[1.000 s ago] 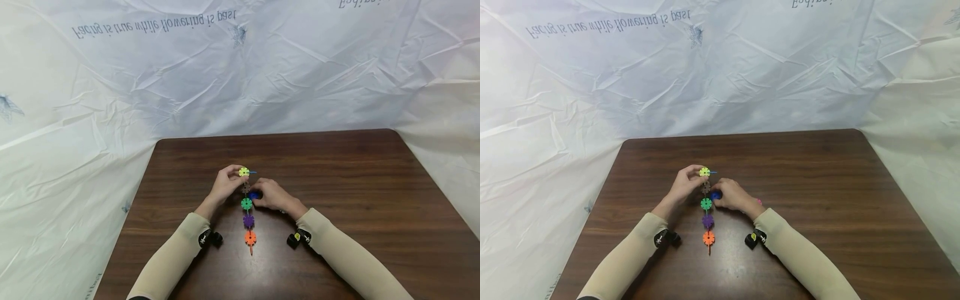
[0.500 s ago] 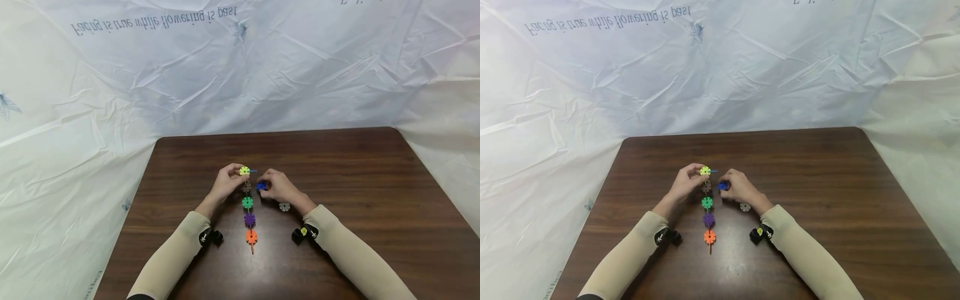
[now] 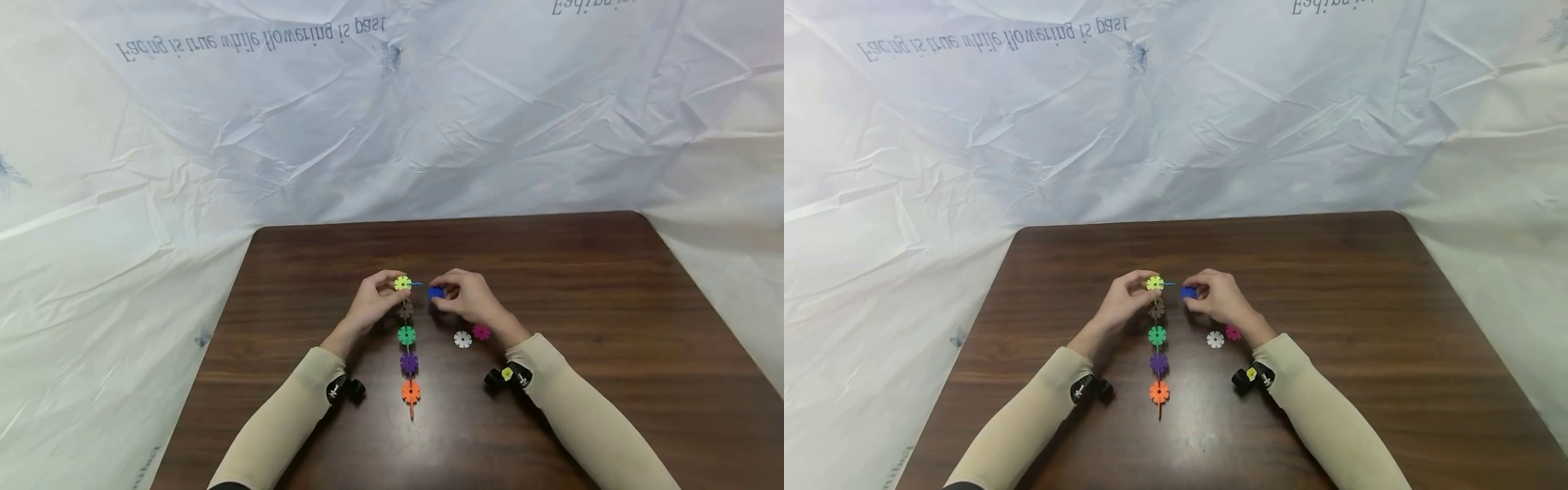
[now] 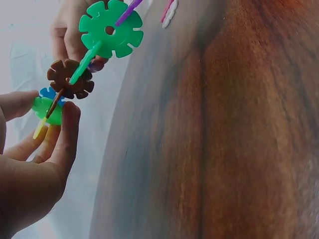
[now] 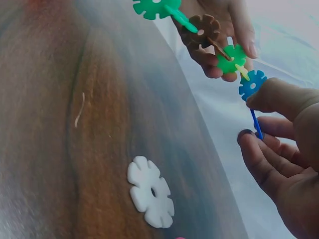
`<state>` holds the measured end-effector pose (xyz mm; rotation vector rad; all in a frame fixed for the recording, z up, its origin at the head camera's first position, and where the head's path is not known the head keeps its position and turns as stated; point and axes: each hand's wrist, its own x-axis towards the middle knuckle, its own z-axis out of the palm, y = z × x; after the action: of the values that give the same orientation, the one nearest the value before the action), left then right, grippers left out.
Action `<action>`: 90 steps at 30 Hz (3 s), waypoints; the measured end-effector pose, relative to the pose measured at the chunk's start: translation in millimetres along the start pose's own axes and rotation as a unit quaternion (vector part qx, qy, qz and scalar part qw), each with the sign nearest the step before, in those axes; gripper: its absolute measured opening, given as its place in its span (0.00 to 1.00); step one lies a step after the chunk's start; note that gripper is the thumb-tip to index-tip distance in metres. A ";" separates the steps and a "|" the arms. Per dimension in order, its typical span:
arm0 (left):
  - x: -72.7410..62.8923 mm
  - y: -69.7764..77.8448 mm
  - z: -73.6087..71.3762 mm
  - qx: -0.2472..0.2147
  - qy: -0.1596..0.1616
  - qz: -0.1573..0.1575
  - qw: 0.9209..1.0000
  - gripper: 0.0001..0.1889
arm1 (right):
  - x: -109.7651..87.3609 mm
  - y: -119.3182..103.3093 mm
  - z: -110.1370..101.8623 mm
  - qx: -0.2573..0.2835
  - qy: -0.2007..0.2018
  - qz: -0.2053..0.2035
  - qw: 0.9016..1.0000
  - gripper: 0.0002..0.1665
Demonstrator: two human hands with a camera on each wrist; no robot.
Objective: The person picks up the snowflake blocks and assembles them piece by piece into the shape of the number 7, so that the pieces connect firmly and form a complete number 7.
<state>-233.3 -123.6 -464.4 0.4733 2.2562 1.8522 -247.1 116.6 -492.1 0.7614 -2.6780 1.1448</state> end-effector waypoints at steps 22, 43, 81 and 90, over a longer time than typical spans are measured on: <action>12.2 -33.3 4.2 0.002 -0.003 0.009 1.000 0.24 | 4.6 -3.3 -3.7 0.004 0.046 0.001 0.999 0.17; 12.0 -28.0 6.4 -0.002 -0.017 0.007 1.000 0.23 | 5.8 -5.8 -3.2 0.000 0.050 0.019 0.999 0.18; 13.6 -29.1 16.8 0.015 0.017 -0.008 1.000 0.10 | 5.0 -24.1 -8.6 0.186 0.003 0.081 0.979 0.10; 14.5 -28.7 18.2 0.039 0.020 -0.004 0.999 0.09 | -0.8 -45.4 -21.3 0.185 -0.005 0.082 0.979 0.10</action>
<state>-244.3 -106.6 -495.3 0.4416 2.3587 1.7912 -225.4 105.4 -448.3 0.5989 -2.6074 1.7153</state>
